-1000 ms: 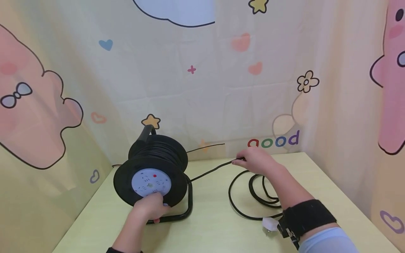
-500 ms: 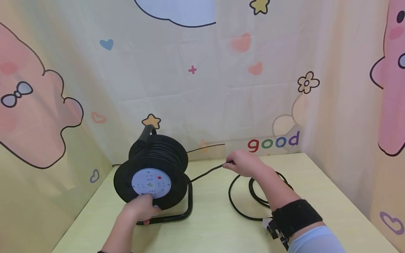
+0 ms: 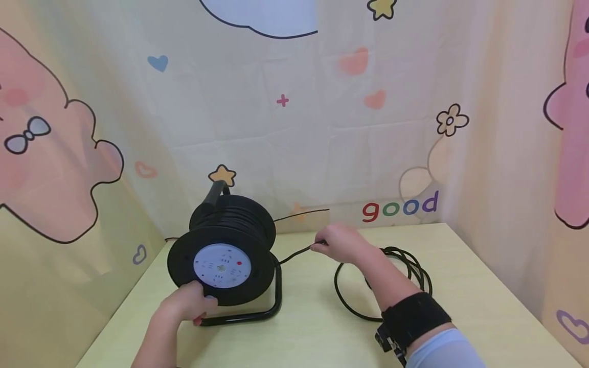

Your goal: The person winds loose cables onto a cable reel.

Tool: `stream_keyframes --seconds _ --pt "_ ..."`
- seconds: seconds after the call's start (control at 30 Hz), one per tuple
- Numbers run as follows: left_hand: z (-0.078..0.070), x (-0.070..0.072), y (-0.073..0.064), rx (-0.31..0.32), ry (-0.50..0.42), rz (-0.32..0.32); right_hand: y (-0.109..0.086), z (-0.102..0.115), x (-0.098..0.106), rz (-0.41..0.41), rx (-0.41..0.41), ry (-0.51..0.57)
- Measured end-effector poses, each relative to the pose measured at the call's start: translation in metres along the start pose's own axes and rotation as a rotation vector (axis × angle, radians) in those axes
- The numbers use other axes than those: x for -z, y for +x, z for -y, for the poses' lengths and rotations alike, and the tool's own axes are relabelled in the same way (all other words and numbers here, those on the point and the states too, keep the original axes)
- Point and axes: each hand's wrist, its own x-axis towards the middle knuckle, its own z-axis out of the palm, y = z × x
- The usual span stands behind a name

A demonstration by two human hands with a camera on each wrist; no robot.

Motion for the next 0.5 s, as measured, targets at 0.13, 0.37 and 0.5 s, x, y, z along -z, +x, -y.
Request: stream_keyframes --seconds 0.13,0.37,0.5 --pt "0.008 0.005 0.0 0.009 -0.018 0.001 0.004 0.006 -0.007 0.004 0.026 0.003" --pt "0.015 0.019 -0.004 0.019 0.009 -0.065 0.013 0.015 -0.017 0.021 0.043 -0.006" --pt "0.017 0.026 -0.01 0.043 0.023 -0.11 0.02 0.017 -0.024 0.033 0.065 0.016"
